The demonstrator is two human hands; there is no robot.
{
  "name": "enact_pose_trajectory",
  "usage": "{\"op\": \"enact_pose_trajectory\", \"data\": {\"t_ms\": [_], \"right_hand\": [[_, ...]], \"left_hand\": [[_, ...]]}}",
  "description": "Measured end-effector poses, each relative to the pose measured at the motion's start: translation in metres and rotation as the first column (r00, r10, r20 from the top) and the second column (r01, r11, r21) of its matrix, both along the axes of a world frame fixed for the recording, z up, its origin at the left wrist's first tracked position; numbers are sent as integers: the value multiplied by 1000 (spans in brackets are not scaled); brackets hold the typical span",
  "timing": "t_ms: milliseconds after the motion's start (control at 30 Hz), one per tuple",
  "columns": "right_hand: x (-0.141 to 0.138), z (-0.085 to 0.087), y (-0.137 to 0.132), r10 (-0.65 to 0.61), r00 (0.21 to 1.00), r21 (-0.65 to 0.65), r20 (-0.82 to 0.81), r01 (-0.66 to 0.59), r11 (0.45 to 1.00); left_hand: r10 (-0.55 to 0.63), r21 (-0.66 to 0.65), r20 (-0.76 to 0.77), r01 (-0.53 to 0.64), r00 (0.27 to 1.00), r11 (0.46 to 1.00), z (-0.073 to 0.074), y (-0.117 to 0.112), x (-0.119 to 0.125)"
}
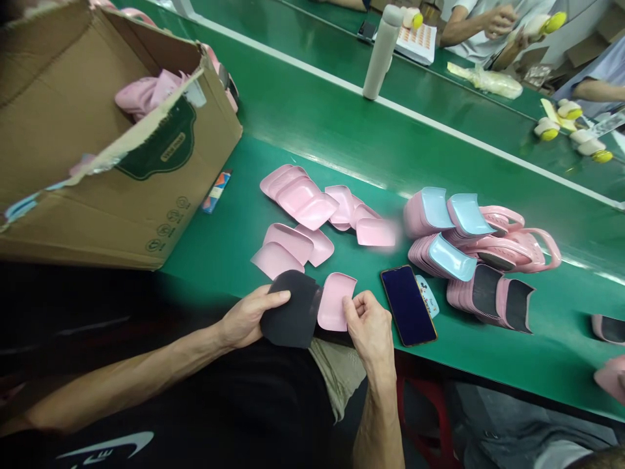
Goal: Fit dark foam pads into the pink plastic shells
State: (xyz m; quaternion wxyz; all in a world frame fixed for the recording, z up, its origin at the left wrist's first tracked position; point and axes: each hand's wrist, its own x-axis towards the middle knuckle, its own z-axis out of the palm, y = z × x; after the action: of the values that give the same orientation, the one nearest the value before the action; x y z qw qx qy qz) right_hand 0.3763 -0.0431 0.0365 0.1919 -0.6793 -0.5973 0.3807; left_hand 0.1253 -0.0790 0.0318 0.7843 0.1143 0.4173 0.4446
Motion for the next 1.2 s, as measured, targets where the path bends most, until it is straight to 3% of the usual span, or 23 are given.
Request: {"op": "enact_pose_trajectory", "data": {"t_ms": [133, 233, 400, 500, 633, 767, 900, 1033, 1200], "right_hand": [[1, 4, -1, -22, 999, -2, -46, 22, 1000], [-5, 15, -5, -51, 982, 34, -184, 58, 998], [-24, 33, -15, 22, 914, -53, -406, -47, 997], [-30, 32, -16, -4, 859, -129, -513, -72, 989], [-23, 23, -12, -101, 816, -173, -569, 2, 985], [-11, 13, -5, -159, 830, -186, -535, 67, 980], [-5, 3, 1, -134, 917, -87, -376, 109, 990], [-4, 0, 3, -59, 976, -28, -209, 54, 998], [-3, 4, 3, 6, 995, 10, -98, -5, 1000]], "left_hand": [[43, 15, -14, -43, 999, 999, 5, 0, -1], [54, 36, -11, -54, 998, 998, 9, 1, 1], [25, 91, -50, -20, 998, 996, 13, 5, 10], [14, 123, -70, -6, 997, 992, 12, 6, 16], [42, 113, -73, -34, 996, 993, 8, 6, 17], [85, 92, -78, -77, 993, 993, 6, 7, 13], [60, 44, -51, -58, 997, 997, 9, 5, 8], [60, 52, -55, -58, 997, 997, 9, 4, 6], [52, 138, -164, -30, 985, 990, 5, 2, 7]]}}
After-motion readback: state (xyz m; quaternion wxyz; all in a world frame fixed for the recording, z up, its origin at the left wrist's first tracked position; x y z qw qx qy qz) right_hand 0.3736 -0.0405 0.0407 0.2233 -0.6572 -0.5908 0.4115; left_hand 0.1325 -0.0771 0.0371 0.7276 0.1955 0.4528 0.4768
